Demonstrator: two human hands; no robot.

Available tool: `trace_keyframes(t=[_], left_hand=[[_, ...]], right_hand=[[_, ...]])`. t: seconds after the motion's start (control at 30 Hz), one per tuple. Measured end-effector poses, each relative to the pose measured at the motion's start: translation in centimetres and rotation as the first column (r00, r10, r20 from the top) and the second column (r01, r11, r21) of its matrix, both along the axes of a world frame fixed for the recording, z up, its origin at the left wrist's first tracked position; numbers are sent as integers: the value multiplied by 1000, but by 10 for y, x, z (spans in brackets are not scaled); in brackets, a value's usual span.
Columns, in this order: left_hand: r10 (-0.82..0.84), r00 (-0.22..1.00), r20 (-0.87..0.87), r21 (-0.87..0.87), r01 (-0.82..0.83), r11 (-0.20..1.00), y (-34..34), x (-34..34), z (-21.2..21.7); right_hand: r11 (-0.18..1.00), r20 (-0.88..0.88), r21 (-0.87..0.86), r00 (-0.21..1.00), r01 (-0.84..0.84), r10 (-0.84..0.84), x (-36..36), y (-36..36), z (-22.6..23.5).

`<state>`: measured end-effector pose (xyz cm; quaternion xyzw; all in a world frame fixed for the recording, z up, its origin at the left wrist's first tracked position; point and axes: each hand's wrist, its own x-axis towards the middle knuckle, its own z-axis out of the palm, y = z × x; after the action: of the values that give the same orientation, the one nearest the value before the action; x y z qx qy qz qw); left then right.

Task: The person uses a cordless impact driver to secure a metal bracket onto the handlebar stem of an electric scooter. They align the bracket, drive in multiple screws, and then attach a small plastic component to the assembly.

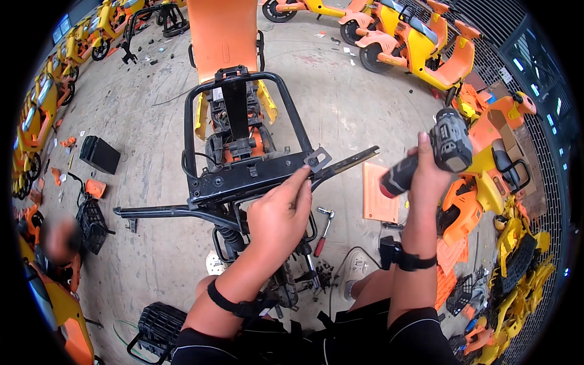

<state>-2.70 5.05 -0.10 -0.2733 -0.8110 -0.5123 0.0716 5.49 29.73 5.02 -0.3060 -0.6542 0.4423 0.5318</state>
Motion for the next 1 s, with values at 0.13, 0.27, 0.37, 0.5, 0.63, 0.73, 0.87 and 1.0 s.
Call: trace_keyframes(t=[0.13, 0.27, 0.37, 0.5, 0.63, 0.73, 0.87, 1.0], left_hand=[[62, 997, 50, -136, -54, 989, 1, 4, 17], [100, 975, -197, -225, -144, 964, 6, 1, 22], [103, 919, -381, -216, -197, 956, 7, -4, 20], [82, 905, -418, -251, -201, 947, 5, -7, 22], [95, 909, -406, -250, -210, 945, 10, -6, 22], [89, 919, -383, -245, -194, 950, 11, -7, 20], [74, 940, -333, -265, -168, 950, 11, -6, 20], [89, 947, -309, -266, -176, 948, 11, -5, 19]], right_hand=[[926, 120, -10, 919, -377, 376, 22, -18, -8], [585, -40, -376, 643, -719, 765, 3, -54, -12], [580, -116, -352, 649, -735, 752, -24, -62, -17], [416, -197, -498, 566, -761, 801, -30, -66, -9], [371, -256, -445, 513, -815, 819, -34, -68, -11], [387, -169, -462, 508, -798, 845, -33, -65, -11], [418, -149, -459, 531, -784, 834, -23, -65, -17], [426, -189, -479, 564, -768, 804, -21, -70, -11]])
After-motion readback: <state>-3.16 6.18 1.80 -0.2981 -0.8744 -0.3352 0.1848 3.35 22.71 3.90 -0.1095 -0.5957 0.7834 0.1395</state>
